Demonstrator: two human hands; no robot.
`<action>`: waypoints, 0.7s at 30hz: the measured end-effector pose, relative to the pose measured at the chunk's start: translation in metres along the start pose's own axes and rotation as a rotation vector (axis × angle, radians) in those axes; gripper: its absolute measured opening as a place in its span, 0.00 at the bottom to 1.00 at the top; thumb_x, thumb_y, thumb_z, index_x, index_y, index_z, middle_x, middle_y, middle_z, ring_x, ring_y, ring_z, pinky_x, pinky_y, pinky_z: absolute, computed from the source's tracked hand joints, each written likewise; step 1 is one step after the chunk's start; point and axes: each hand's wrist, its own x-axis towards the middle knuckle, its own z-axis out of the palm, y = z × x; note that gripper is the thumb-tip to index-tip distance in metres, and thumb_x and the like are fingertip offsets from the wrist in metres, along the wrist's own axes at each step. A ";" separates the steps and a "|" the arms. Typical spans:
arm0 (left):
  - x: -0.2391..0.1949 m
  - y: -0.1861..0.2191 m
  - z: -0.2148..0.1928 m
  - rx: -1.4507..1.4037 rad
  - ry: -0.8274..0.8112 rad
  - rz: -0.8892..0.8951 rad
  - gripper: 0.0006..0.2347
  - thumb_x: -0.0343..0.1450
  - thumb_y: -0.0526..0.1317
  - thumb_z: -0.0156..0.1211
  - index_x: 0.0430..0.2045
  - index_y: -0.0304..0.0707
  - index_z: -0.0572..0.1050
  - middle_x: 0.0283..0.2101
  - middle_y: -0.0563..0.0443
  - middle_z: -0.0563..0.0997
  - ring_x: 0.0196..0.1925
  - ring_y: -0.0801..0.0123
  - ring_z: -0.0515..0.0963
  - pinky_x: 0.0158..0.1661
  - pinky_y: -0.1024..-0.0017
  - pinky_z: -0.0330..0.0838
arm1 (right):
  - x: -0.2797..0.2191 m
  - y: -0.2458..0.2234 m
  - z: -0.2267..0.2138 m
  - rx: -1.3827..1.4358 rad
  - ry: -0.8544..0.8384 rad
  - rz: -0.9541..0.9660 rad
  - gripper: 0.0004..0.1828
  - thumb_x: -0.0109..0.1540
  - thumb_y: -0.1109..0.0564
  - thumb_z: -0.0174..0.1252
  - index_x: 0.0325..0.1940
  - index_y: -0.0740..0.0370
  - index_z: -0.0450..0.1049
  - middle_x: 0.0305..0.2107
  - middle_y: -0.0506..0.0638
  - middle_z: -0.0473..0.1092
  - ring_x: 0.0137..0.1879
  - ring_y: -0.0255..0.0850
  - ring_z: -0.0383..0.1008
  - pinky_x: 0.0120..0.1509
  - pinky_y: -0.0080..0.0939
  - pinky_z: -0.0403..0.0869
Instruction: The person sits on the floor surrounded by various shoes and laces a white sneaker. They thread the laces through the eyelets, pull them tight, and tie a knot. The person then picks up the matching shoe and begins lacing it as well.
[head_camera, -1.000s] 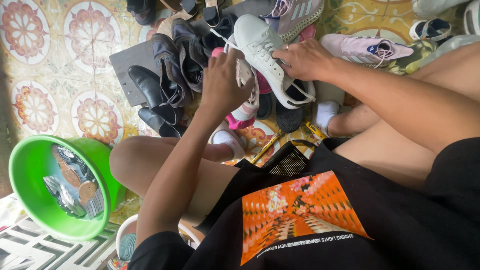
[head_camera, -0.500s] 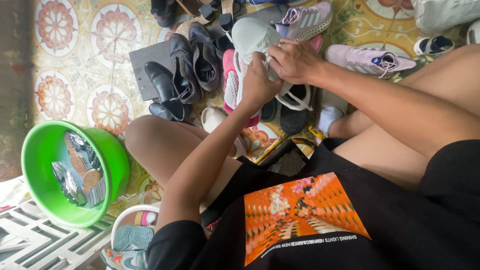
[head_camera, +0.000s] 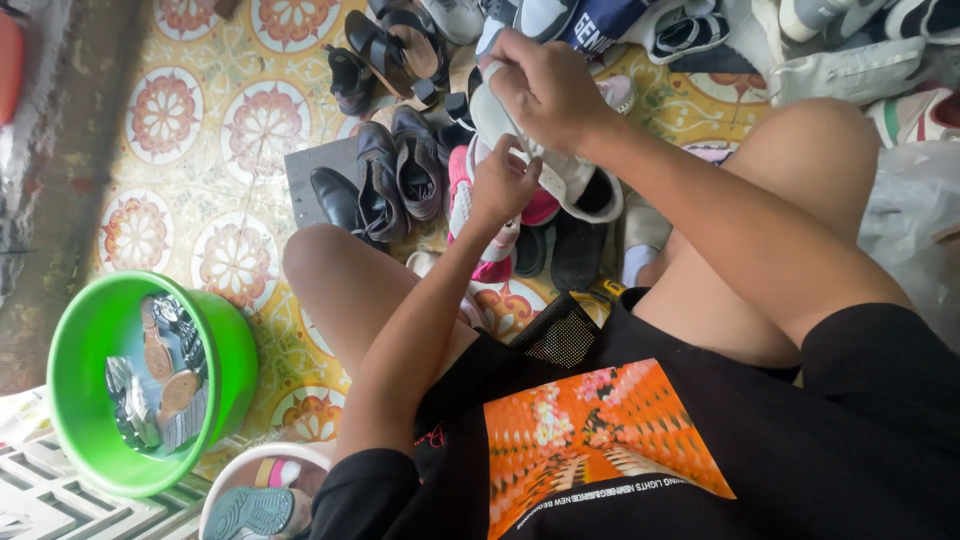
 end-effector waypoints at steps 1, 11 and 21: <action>-0.003 0.000 0.005 -0.010 0.006 -0.046 0.14 0.68 0.40 0.63 0.44 0.34 0.74 0.30 0.43 0.84 0.28 0.61 0.84 0.31 0.65 0.79 | 0.003 -0.007 0.002 0.022 0.024 -0.010 0.21 0.76 0.55 0.53 0.30 0.68 0.69 0.14 0.47 0.60 0.20 0.37 0.53 0.26 0.41 0.54; -0.021 -0.048 0.057 0.041 -0.166 -0.057 0.14 0.66 0.43 0.60 0.38 0.32 0.79 0.27 0.47 0.85 0.29 0.57 0.84 0.37 0.66 0.77 | 0.032 0.013 0.001 0.555 0.244 0.146 0.23 0.76 0.55 0.39 0.26 0.59 0.55 0.18 0.44 0.53 0.25 0.32 0.45 0.30 0.35 0.49; -0.033 -0.030 0.082 0.119 -0.124 -0.078 0.13 0.68 0.42 0.60 0.42 0.35 0.76 0.27 0.47 0.83 0.30 0.54 0.83 0.34 0.61 0.76 | 0.030 -0.020 0.003 0.527 0.128 0.067 0.23 0.77 0.51 0.39 0.29 0.60 0.57 0.19 0.44 0.52 0.26 0.33 0.46 0.32 0.36 0.52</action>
